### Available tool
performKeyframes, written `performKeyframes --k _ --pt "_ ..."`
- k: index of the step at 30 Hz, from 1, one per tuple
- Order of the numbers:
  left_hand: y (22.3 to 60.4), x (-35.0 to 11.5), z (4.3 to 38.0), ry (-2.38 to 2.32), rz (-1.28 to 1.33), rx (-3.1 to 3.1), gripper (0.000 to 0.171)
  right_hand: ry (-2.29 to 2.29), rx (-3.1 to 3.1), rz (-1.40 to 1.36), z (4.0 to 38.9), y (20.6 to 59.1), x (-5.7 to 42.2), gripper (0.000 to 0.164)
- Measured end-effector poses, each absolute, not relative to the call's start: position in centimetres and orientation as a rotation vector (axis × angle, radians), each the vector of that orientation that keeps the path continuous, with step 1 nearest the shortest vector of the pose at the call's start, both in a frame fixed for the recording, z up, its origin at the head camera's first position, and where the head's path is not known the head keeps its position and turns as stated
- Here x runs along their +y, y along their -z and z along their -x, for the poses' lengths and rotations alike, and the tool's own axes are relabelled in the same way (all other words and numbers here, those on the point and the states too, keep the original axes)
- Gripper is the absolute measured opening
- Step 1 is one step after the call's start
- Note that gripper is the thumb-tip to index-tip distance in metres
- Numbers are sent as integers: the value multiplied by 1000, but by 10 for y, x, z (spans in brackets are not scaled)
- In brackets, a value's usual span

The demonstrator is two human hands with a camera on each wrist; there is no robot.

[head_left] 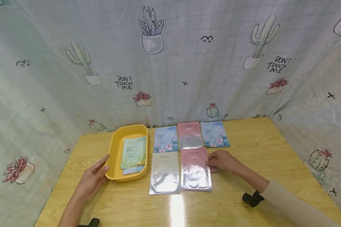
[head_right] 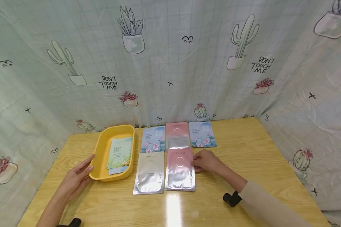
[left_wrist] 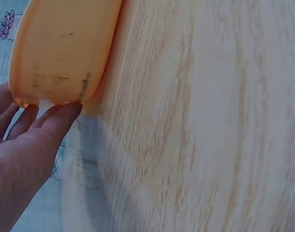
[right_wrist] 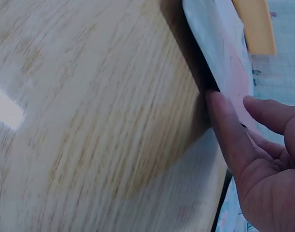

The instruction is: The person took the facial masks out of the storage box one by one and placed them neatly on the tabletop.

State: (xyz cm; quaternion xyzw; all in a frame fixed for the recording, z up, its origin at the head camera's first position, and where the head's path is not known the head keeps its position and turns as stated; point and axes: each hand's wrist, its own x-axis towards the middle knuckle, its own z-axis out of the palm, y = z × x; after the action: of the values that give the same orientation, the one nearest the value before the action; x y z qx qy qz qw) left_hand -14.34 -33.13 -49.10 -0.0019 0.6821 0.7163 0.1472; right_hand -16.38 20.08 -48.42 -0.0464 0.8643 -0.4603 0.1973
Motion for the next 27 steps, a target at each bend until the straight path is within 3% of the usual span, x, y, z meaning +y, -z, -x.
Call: performKeyframes --k 8,19,27 --pt "491 -333 145 -2060 1 1978 68 1312 2333 110 163 473 200 22" --pt "489 -327 152 -2065 -24 1975 68 1298 2319 369 183 439 228 46" --pt "492 -333 146 -2063 -1 1974 68 1371 2403 606 202 435 199 37"
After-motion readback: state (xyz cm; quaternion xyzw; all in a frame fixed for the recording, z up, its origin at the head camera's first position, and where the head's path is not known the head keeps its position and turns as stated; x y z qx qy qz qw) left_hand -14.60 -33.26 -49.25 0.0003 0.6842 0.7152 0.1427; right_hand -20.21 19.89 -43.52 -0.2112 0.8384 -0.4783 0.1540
